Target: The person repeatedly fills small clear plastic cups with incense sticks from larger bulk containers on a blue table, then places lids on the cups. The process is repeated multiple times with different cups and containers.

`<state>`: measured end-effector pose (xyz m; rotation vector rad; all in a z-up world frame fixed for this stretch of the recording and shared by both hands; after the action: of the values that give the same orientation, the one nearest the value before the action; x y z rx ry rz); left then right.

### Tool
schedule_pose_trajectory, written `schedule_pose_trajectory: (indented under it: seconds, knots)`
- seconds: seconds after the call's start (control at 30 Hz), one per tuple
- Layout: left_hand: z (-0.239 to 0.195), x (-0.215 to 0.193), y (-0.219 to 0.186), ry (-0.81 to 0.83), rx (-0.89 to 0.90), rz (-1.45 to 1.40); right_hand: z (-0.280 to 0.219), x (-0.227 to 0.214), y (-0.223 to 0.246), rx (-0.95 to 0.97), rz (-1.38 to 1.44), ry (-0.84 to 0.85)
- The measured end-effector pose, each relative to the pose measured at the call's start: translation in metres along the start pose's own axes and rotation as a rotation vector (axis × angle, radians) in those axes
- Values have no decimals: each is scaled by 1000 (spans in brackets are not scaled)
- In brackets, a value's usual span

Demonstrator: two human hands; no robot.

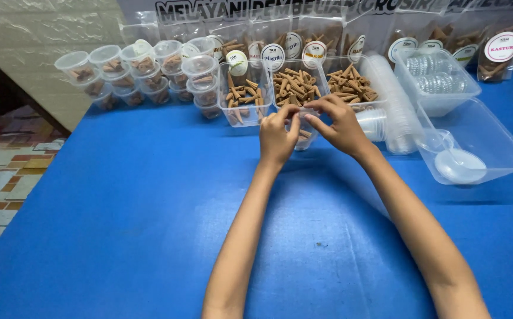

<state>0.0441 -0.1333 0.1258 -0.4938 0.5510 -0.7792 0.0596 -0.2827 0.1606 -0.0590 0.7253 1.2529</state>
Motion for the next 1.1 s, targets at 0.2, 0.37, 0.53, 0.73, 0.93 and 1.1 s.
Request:
schedule_pose_trajectory:
  seconds: [0.2,0.37,0.53,0.73,0.93,1.1]
  knots:
    - [-5,15,4,59,14,36,-1,2,-6,14,7,75]
    - [-8,17,-2,50,124,239,3,1,-2,36,3,116]
    - [-8,10,-10,-5,143,302,4,-2,-8,85,8,104]
    - [-14,11,-9,-20,101,357,-2,5,-22,195,25,121]
    - [-14,21,4,28,23,307,0,8,-19,235,50,146]
    - [-16,26,-5,57,112,445,0,13,-15,240,65,176]
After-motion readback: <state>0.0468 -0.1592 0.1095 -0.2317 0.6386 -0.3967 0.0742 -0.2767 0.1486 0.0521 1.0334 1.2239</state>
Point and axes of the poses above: each hand's wrist, its own z-axis towards the middle knuckle, its own x-axis out of the palm, y = z × x, the point moved 10 cm from there along z, towards the middle knuckle, and after that the axes turned 1 degree about -x, right-handed, at the moved point
